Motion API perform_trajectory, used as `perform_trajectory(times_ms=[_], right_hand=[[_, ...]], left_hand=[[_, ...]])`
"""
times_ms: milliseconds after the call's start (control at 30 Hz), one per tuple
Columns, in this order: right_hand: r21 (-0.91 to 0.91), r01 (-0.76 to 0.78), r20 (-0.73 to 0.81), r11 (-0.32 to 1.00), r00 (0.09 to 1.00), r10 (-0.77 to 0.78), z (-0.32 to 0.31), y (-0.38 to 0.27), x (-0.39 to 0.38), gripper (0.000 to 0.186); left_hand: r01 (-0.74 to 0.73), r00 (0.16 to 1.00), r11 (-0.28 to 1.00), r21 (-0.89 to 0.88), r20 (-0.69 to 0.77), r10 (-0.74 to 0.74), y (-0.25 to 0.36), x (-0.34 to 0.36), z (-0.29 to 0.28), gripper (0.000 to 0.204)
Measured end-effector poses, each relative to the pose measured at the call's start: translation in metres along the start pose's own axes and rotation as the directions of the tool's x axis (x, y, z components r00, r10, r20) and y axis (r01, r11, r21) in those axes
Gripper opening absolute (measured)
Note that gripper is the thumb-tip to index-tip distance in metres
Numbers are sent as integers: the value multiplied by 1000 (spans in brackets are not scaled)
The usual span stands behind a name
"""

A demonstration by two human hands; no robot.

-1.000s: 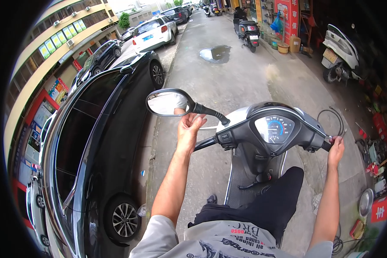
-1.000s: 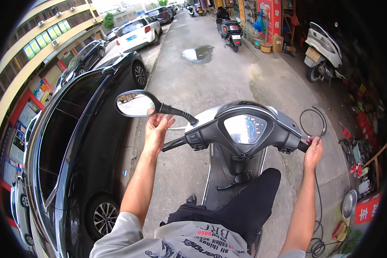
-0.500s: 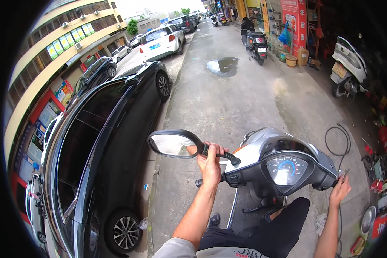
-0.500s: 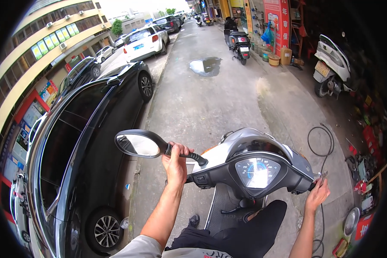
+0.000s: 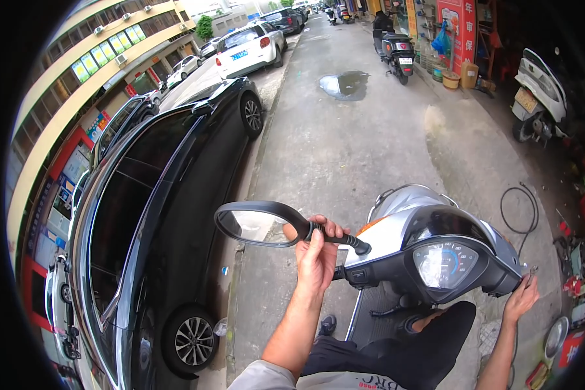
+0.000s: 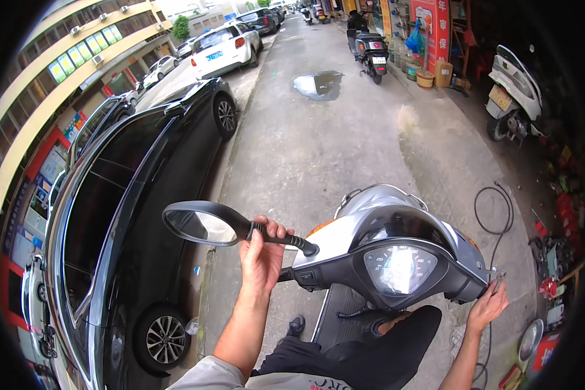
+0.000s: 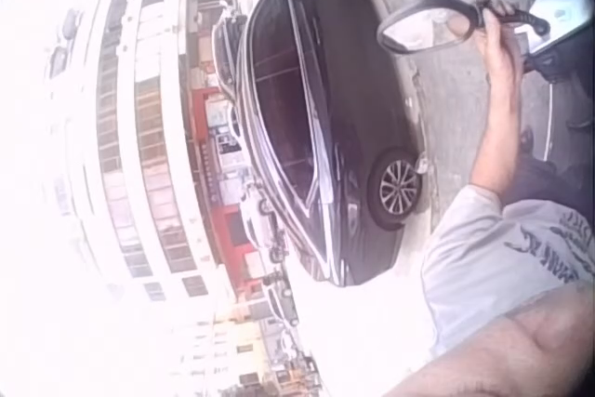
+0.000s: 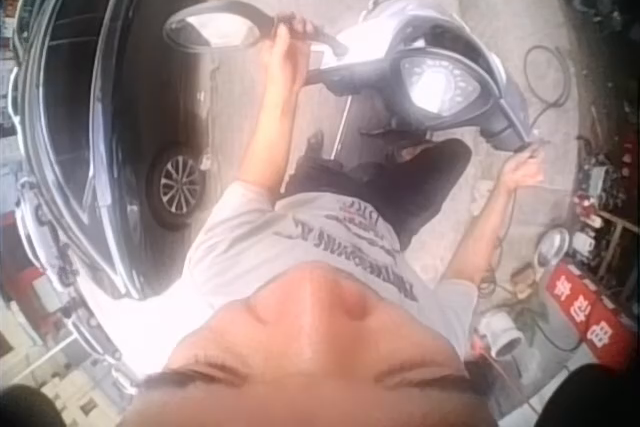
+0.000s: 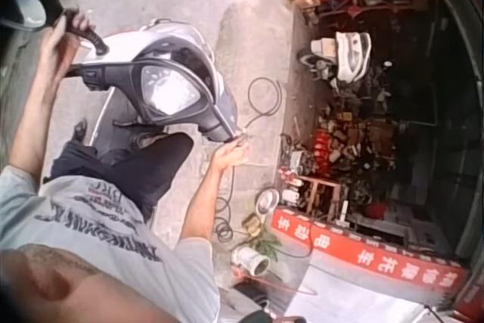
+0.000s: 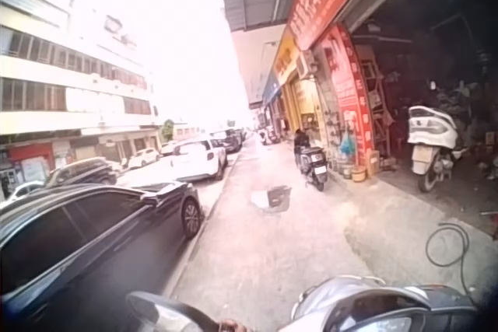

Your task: The person is repairing the mirror of the motorcycle.

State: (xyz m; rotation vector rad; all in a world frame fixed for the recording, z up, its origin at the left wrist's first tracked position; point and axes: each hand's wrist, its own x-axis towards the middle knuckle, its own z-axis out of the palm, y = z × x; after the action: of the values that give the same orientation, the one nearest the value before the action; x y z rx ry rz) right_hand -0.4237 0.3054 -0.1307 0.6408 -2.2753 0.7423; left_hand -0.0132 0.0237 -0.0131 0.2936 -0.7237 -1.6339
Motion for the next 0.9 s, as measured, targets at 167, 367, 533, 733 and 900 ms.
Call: perform_trajectory(times_ms=[167, 367, 533, 733, 900], right_hand=[[-38, -27, 119, 999, 992, 32, -5, -2, 6, 23], [-33, 52, -23, 998, 998, -53, -1, 1, 3, 25], [616, -163, 131, 771, 986, 103, -28, -11, 22, 31], [523, -764, 852, 378, 457, -257, -136, -206, -7, 28], [682, -295, 722, 670, 125, -680, -130, -302, -63, 21]], left_hand=[[-68, 998, 990, 127, 20, 66, -5, 1, -8, 15], [-119, 981, 945, 304, -108, 158, -8, -1, 1, 14], [-55, 993, 967, 249, -87, 79, -2, -1, -6, 19], [69, 987, 856, 513, -162, 17, -15, -58, -31, 36], [218, 897, 912, 349, 296, -328, 4, -113, -7, 66]])
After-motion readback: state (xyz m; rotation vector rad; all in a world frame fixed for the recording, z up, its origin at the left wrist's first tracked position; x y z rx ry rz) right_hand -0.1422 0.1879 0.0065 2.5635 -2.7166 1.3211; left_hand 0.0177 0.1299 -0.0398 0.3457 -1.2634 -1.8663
